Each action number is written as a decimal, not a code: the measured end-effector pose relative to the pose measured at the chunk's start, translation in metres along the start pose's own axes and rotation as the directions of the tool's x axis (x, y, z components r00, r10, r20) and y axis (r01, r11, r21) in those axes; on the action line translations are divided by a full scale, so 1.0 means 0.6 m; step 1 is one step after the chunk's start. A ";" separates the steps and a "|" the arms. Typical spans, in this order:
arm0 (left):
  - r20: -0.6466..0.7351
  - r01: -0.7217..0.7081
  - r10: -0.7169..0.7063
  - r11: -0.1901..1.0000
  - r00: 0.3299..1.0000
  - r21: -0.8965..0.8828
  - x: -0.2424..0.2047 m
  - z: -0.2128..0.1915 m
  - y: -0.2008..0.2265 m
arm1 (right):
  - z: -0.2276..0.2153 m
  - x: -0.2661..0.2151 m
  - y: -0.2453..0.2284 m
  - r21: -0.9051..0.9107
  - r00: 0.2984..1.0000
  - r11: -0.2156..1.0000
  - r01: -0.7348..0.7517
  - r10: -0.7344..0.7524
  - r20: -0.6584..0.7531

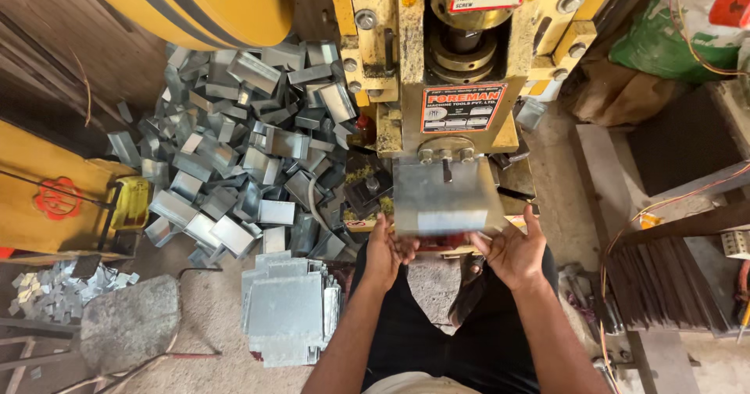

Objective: The person operates a yellow hydraulic press machine to cut or shape small rectangular metal sheets. They repeatedly pick up a sheet, place it under the press, activate the machine, and then remove the processed piece, stacking it with others.

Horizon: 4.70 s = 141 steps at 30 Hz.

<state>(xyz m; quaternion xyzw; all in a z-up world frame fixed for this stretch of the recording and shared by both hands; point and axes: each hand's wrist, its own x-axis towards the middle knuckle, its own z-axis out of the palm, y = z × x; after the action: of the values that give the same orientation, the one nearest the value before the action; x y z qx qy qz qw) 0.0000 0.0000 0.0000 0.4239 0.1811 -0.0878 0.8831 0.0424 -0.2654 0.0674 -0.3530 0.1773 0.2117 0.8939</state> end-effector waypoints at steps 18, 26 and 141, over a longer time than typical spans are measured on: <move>0.231 -0.008 -0.053 0.967 0.971 0.256 -0.060 0.102 0.024 | 0.033 -0.020 0.059 -0.327 0.950 0.902 0.282 -0.310 -0.036; 0.010 -0.149 0.152 0.952 0.988 0.266 -0.033 0.062 0.009 | 0.036 -0.011 0.121 -0.449 0.991 0.887 0.104 -0.054 0.121; -0.450 0.483 0.482 0.062 0.752 0.873 -0.187 -0.378 -0.085 | -0.200 -0.023 -0.150 -0.089 0.898 0.895 0.437 -0.440 -0.018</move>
<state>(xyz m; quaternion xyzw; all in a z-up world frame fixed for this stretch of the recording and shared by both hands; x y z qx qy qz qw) -0.1746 0.1452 -0.1225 0.9060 0.3667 -0.0313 0.2091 0.0562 -0.4130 0.0414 -0.4243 0.1009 0.0054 0.8999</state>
